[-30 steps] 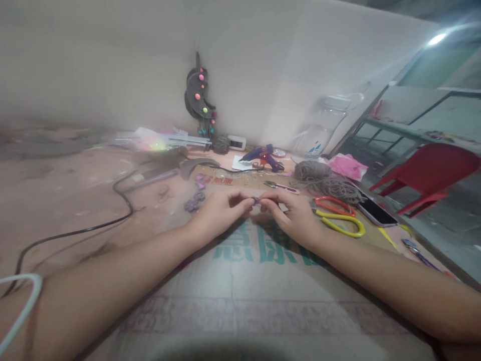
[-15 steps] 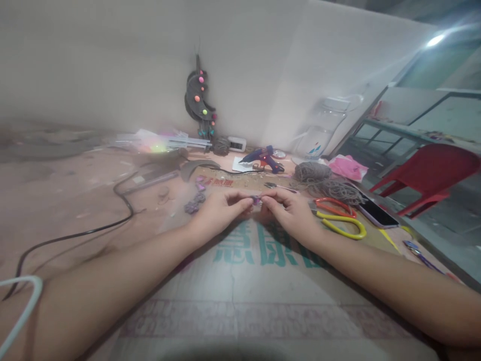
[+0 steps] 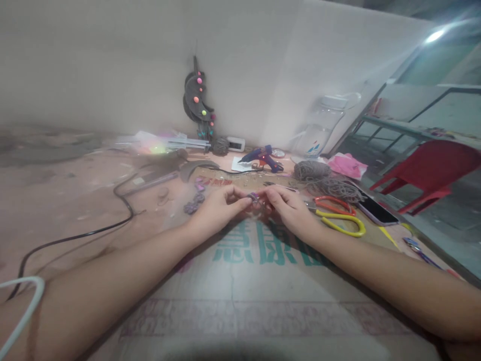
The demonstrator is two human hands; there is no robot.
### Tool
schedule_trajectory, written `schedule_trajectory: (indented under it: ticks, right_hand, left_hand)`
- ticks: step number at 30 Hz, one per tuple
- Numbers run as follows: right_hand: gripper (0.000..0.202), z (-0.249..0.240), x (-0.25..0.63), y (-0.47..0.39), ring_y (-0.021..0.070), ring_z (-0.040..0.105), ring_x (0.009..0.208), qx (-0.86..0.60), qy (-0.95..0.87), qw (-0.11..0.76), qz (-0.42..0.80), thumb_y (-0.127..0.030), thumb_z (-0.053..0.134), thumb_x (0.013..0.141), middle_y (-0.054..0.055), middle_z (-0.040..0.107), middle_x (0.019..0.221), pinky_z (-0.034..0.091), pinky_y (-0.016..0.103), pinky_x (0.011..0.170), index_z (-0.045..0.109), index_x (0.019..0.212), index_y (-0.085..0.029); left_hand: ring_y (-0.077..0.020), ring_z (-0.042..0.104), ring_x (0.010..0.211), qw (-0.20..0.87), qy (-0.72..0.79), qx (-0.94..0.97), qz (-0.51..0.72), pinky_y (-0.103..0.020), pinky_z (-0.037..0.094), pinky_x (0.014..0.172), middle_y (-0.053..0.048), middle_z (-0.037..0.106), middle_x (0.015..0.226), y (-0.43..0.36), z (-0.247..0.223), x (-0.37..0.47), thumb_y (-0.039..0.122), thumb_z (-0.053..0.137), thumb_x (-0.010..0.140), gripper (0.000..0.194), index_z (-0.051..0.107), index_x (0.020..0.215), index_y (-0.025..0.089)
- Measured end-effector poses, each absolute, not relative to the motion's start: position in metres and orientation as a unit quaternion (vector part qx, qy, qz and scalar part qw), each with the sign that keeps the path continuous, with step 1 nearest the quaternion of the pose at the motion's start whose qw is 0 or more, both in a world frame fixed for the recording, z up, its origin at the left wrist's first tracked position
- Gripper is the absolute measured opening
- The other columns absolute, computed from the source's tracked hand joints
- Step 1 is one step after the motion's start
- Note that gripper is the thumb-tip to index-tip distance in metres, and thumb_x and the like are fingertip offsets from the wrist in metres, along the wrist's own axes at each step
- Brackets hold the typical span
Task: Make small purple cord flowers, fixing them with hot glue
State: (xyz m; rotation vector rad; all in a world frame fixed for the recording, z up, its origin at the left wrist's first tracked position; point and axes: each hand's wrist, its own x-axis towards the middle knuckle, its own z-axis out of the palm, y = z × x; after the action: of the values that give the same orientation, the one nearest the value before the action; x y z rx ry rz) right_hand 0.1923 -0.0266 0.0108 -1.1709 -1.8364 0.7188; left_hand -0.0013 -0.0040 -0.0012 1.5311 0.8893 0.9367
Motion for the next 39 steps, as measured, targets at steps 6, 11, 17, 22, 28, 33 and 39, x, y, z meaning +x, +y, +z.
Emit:
schedule_trajectory:
  ticks: [6,11,17,22,28,33,39]
  right_hand:
    - [0.022,0.009,0.189,-0.026,0.0128,0.056,0.058,-0.49,-0.721,0.386,0.302,-0.036,0.055,0.087,0.0,0.061,0.066,0.045,0.026,0.055,0.064,0.084,-0.016]
    - [0.019,0.012,0.189,-0.026,0.0113,0.052,0.057,-0.496,-0.742,0.381,0.242,-0.032,0.054,0.087,-0.001,0.06,0.064,0.042,0.024,0.055,0.064,0.081,-0.017]
    - [0.021,0.01,0.191,-0.027,0.0116,0.053,0.061,-0.486,-0.759,0.372,0.223,-0.032,0.053,0.09,0.0,0.062,0.069,0.042,0.024,0.059,0.064,0.081,-0.017]
    - [0.024,0.01,0.197,-0.02,0.0114,0.055,0.063,-0.476,-0.723,0.429,0.259,-0.037,0.048,0.093,0.002,0.065,0.083,0.044,0.024,0.06,0.061,0.099,-0.018]
    - [0.025,0.033,0.213,-0.01,0.0129,0.054,0.062,-0.518,-0.715,0.435,0.177,-0.036,0.051,0.091,0.0,0.059,0.064,0.043,0.026,0.062,0.06,0.077,-0.018]
    - [0.025,0.047,0.217,-0.01,0.0141,0.058,0.068,-0.522,-0.743,0.371,0.196,-0.037,0.05,0.091,0.002,0.066,0.075,0.046,0.027,0.067,0.064,0.087,-0.017]
    - [0.023,0.044,0.212,-0.015,0.0136,0.057,0.068,-0.507,-0.764,0.349,0.196,-0.037,0.065,0.081,0.004,0.065,0.088,0.046,0.027,0.063,0.056,0.091,-0.019]
  left_hand:
    - [-0.0124,0.06,0.069,0.497,0.379,0.684,0.377,-0.025,0.047,0.066,-0.002,0.067,0.076,-0.004,-0.003,-0.003,0.035,0.065,0.082,0.021,0.063,0.086,0.015]
    - [-0.0131,0.061,0.072,0.52,0.356,0.681,0.373,-0.027,0.048,0.07,-0.003,0.068,0.081,-0.004,-0.004,-0.004,0.04,0.062,0.085,0.027,0.066,0.094,0.015]
    - [-0.0134,0.061,0.07,0.496,0.388,0.681,0.375,-0.026,0.047,0.068,-0.003,0.07,0.081,-0.004,-0.006,-0.004,0.037,0.063,0.083,0.023,0.066,0.089,0.015]
    - [-0.0134,0.061,0.067,0.479,0.399,0.676,0.394,-0.026,0.047,0.064,-0.003,0.07,0.079,-0.006,-0.003,-0.004,0.037,0.066,0.08,0.023,0.066,0.088,0.016]
    - [-0.0127,0.06,0.065,0.486,0.399,0.672,0.391,-0.025,0.046,0.062,-0.003,0.07,0.078,-0.006,-0.003,-0.004,0.038,0.066,0.08,0.023,0.066,0.088,0.016]
    - [-0.013,0.061,0.067,0.492,0.387,0.673,0.394,-0.025,0.047,0.064,-0.004,0.069,0.081,-0.005,-0.003,-0.003,0.038,0.063,0.082,0.024,0.066,0.088,0.015]
    - [-0.0141,0.061,0.068,0.479,0.393,0.677,0.396,-0.025,0.047,0.064,-0.004,0.07,0.081,-0.006,-0.002,-0.003,0.038,0.062,0.083,0.024,0.066,0.087,0.015]
